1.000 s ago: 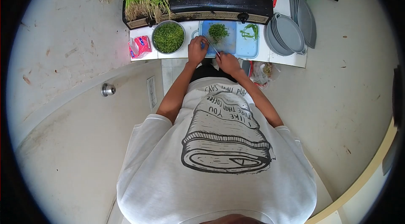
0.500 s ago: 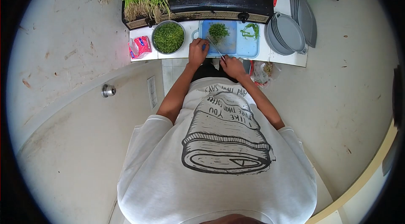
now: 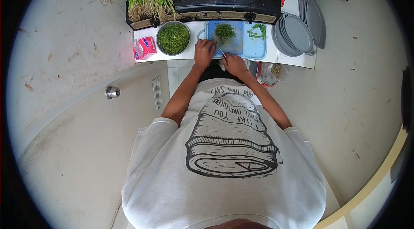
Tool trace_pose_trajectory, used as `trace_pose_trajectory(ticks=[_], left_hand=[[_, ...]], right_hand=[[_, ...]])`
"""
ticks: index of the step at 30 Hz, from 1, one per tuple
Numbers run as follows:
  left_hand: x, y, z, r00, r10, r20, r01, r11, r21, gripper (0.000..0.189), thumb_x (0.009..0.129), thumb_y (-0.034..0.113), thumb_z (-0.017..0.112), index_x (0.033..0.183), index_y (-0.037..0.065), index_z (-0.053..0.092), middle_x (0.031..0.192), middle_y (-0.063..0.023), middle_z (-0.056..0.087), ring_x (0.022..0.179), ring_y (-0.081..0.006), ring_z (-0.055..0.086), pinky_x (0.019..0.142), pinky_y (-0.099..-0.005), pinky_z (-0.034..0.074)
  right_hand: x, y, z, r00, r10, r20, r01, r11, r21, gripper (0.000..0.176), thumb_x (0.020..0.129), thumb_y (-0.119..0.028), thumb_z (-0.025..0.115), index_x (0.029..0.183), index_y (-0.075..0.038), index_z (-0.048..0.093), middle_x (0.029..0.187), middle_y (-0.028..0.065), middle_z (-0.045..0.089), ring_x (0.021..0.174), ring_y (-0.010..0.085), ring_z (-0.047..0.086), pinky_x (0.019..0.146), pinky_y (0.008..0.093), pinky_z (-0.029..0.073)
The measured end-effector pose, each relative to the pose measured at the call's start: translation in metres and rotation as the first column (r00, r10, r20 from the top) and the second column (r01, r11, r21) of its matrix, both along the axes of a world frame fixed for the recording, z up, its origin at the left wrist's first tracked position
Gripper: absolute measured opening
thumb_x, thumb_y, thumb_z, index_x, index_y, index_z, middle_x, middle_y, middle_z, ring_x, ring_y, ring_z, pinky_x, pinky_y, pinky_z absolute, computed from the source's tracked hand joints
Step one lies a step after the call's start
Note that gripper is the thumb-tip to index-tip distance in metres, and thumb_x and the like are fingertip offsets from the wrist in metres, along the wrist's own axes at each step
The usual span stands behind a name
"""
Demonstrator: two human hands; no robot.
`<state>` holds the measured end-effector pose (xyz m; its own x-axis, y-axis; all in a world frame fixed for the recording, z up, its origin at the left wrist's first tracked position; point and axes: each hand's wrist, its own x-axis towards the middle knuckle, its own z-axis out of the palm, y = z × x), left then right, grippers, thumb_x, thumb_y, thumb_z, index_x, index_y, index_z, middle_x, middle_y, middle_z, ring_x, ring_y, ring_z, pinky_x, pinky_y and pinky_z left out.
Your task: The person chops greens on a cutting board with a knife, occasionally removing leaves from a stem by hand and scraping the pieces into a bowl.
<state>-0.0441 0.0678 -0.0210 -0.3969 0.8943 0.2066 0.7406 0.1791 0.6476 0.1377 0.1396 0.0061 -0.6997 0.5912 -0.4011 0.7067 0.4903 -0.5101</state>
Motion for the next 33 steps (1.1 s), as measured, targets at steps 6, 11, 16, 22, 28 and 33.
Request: trace_pose_trajectory(ticks=[6, 11, 16, 22, 28, 33], left_hand=[[0.001, -0.003, -0.002, 1.000, 0.007, -0.004, -0.007, 0.999, 0.037, 0.009, 0.088, 0.009, 0.075, 0.097, 0.007, 0.077, 0.097, -0.0076, 0.071, 0.094, -0.0304, 0.063, 0.082, -0.0440, 0.050], [-0.002, -0.005, -0.005, 0.997, -0.045, -0.066, 0.048, 0.998, 0.046, 0.008, 0.089, 0.011, 0.076, 0.096, 0.007, 0.077, 0.097, -0.0066, 0.070, 0.095, -0.0291, 0.064, 0.081, -0.0434, 0.049], [-0.001, -0.004, -0.002, 0.996, -0.039, -0.081, 0.042, 0.999, 0.035, 0.007, 0.090, 0.012, 0.076, 0.094, 0.008, 0.075, 0.097, -0.0062, 0.070, 0.095, -0.0293, 0.063, 0.082, -0.0445, 0.048], [0.002, -0.003, 0.000, 0.999, 0.016, -0.035, -0.015, 1.000, 0.010, 0.007, 0.091, 0.015, 0.076, 0.095, 0.010, 0.075, 0.097, -0.0052, 0.071, 0.095, -0.0290, 0.064, 0.080, -0.0447, 0.047], [0.003, 0.003, -0.003, 0.997, 0.075, 0.031, -0.075, 0.997, -0.010, 0.006, 0.090, 0.015, 0.076, 0.094, 0.011, 0.076, 0.095, -0.0040, 0.072, 0.093, -0.0287, 0.064, 0.081, -0.0443, 0.047], [0.003, 0.002, -0.002, 0.998, 0.057, 0.020, -0.056, 0.998, -0.035, 0.006, 0.089, 0.015, 0.075, 0.094, 0.011, 0.077, 0.095, -0.0035, 0.071, 0.093, -0.0278, 0.064, 0.084, -0.0443, 0.045]], right_hand=[[0.018, 0.001, 0.002, 1.000, -0.010, -0.010, 0.010, 1.000, 0.013, 0.043, 0.107, -0.038, 0.053, 0.104, 0.003, 0.064, 0.077, 0.0294, 0.069, 0.075, 0.0508, 0.070, 0.071, 0.0588, 0.058], [0.019, 0.004, 0.007, 1.000, -0.021, 0.012, 0.022, 0.999, -0.023, 0.044, 0.107, -0.038, 0.052, 0.103, 0.004, 0.066, 0.078, 0.0297, 0.070, 0.080, 0.0501, 0.071, 0.075, 0.0593, 0.058], [0.022, 0.003, 0.004, 0.999, -0.020, -0.026, 0.019, 0.999, -0.048, 0.044, 0.107, -0.038, 0.052, 0.107, 0.004, 0.063, 0.079, 0.0327, 0.068, 0.079, 0.0525, 0.069, 0.076, 0.0602, 0.056], [0.021, 0.003, -0.006, 0.999, -0.021, -0.042, 0.016, 0.993, -0.118, 0.044, 0.108, -0.037, 0.051, 0.108, 0.005, 0.063, 0.081, 0.0324, 0.068, 0.083, 0.0524, 0.067, 0.081, 0.0611, 0.053], [0.017, 0.008, -0.009, 0.994, 0.011, -0.111, -0.029, 0.986, -0.164, 0.044, 0.108, -0.037, 0.052, 0.103, 0.004, 0.064, 0.082, 0.0305, 0.068, 0.083, 0.0512, 0.066, 0.081, 0.0602, 0.050], [0.018, 0.013, -0.002, 0.994, 0.001, -0.108, -0.024, 0.976, -0.216, 0.048, 0.109, -0.039, 0.050, 0.100, 0.005, 0.067, 0.082, 0.0316, 0.069, 0.082, 0.0509, 0.068, 0.080, 0.0599, 0.053]])
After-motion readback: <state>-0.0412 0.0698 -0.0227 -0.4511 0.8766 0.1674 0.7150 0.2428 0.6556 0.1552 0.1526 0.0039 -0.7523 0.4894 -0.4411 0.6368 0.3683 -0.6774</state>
